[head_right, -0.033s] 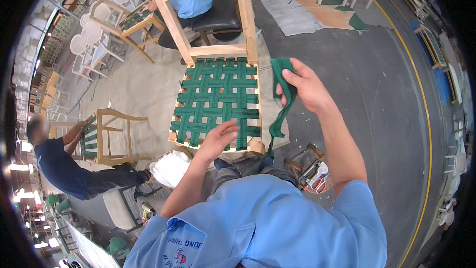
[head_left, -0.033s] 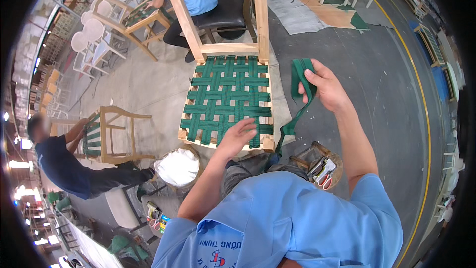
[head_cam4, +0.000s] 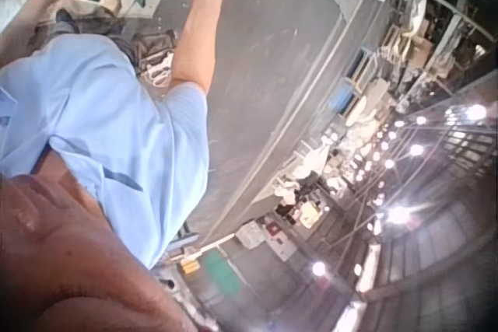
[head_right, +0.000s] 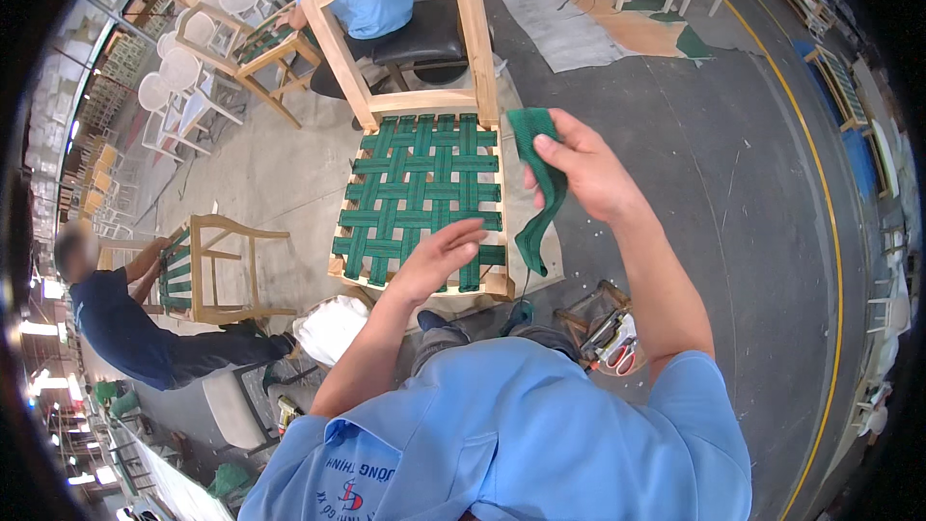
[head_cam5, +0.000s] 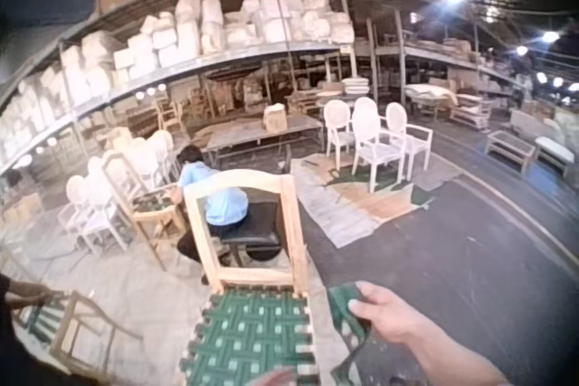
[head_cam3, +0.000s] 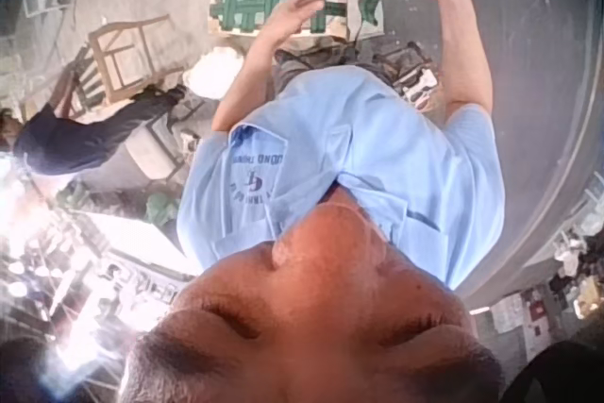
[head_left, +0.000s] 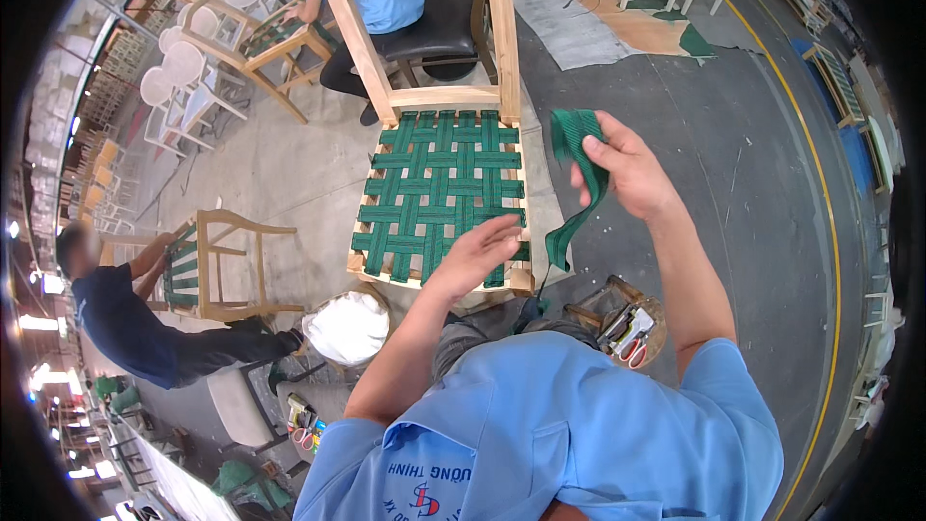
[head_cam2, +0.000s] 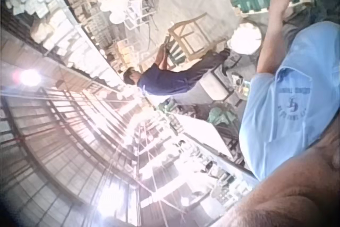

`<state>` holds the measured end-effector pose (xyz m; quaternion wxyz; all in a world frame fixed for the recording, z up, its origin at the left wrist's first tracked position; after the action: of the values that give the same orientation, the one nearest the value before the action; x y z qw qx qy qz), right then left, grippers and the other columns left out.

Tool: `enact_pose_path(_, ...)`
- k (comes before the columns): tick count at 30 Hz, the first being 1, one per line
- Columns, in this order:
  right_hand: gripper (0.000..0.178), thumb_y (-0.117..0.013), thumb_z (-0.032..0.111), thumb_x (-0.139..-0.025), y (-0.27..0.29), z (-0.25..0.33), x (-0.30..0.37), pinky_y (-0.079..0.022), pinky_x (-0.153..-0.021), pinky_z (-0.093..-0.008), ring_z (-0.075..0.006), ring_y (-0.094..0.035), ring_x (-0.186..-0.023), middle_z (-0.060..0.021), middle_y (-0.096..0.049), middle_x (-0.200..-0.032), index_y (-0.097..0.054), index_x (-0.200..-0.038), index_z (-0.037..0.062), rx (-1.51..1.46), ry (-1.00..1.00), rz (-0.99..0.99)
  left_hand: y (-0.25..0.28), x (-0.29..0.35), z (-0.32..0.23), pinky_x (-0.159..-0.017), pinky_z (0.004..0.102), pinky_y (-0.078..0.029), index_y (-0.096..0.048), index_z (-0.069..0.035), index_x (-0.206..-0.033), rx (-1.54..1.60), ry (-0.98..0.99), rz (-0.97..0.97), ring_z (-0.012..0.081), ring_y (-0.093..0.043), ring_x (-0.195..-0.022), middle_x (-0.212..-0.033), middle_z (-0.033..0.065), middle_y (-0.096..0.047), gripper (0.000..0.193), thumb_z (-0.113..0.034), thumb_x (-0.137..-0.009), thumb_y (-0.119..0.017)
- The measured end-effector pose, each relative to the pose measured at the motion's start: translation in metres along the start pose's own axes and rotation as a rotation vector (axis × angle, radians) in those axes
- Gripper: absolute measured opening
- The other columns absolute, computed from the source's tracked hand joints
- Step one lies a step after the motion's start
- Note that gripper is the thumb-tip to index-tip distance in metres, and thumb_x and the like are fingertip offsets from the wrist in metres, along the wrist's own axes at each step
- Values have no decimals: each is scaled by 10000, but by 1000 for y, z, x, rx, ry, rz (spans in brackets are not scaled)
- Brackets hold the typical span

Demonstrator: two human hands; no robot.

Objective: The person weaves green straps into the seat frame of a wooden chair, securing them with a staple gun. They repeatedly thread the straps through the frame and staple them in place while working in a workshop.

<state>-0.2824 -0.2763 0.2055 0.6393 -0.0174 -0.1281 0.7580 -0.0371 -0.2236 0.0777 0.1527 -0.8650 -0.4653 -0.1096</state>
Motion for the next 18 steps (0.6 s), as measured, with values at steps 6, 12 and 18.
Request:
enact_pose_path(6, 247, -547, 177, -1095, -34, 52, 33, -563, -622, -297, -164, -639, -636, -72, -677, -848, -565, -1299, 39, -153, 238, -77, -68, -28, -49, -1258, 445, -294, -187, -60, -1671, -274, -104, 331, 346, -347, -1541, -1699, 179, -290, 987, -115, -895, -794)
enact_pose_path(12, 250, -477, 251, -1130, -29, 171, 85, -462, -496, -308, -123, -509, -485, -47, -597, -730, -570, -1274, 69, -304, 611, 47, -63, -40, 42, -1230, 421, -345, -233, -78, -1665, -640, 88, 297, 306, -437, -1487, -1645, 179, -398, 945, -100, -883, -764)
enact_pose_path(18, 159, -492, 242, -1129, 30, 209, 117, -396, -506, -280, -67, -401, -481, 9, -484, -718, -541, -1056, 111, -309, 814, -188, -117, -1, 71, -1179, 371, -401, -674, 19, -1336, 311, 536, 756, 260, -554, -1371, -1411, 152, -646, 491, -355, -1018, -685)
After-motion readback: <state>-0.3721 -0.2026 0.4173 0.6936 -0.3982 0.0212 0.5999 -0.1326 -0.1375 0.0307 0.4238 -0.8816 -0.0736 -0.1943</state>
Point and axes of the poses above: each hand's wrist, its own x-axis away from the middle knuckle, its own y-axis out of the back of the hand, z = x × y, the point moved 7 cm from there along -x, towards the middle knuckle
